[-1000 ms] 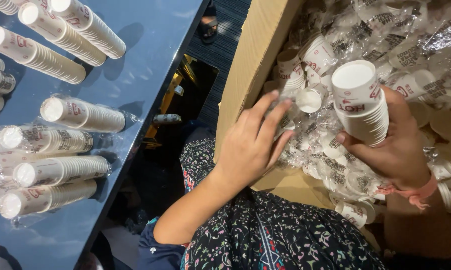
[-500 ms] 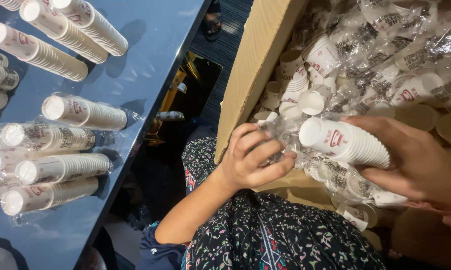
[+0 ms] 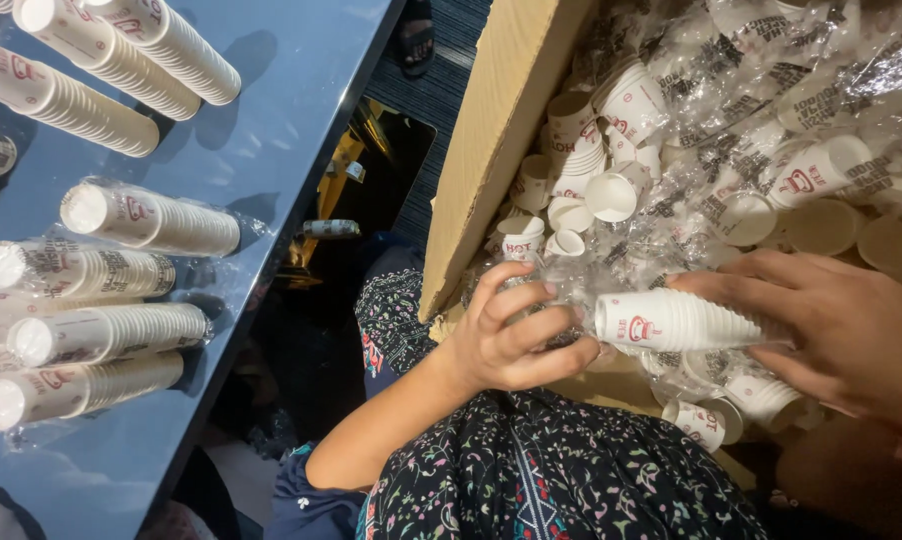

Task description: The recorder is seen counting and packaging stacks of small paper cups into plastic bags.

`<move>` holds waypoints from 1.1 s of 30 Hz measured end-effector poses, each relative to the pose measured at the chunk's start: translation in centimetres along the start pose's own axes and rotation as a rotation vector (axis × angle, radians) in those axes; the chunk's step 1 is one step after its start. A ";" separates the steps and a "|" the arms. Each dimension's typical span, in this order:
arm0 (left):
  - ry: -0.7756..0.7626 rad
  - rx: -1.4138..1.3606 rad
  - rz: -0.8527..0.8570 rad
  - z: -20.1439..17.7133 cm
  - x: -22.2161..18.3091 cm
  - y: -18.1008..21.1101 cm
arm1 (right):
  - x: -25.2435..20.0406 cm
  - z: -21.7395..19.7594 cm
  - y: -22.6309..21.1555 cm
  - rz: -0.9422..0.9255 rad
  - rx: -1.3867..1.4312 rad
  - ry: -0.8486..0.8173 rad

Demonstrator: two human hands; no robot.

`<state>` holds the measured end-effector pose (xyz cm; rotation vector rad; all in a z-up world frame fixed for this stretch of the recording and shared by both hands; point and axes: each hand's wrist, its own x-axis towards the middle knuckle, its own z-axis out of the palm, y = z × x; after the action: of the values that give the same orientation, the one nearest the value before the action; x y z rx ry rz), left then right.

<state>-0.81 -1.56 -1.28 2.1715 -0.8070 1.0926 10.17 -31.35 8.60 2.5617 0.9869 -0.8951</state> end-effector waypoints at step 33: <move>-0.083 -0.495 -0.553 1.4 2.4 0.9 | -0.6 -1.4 0.6 -0.023 0.381 0.292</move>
<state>0.41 -3.77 0.20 1.8500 -0.4052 0.4648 10.91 -31.51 10.07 3.0779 1.0029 -0.7931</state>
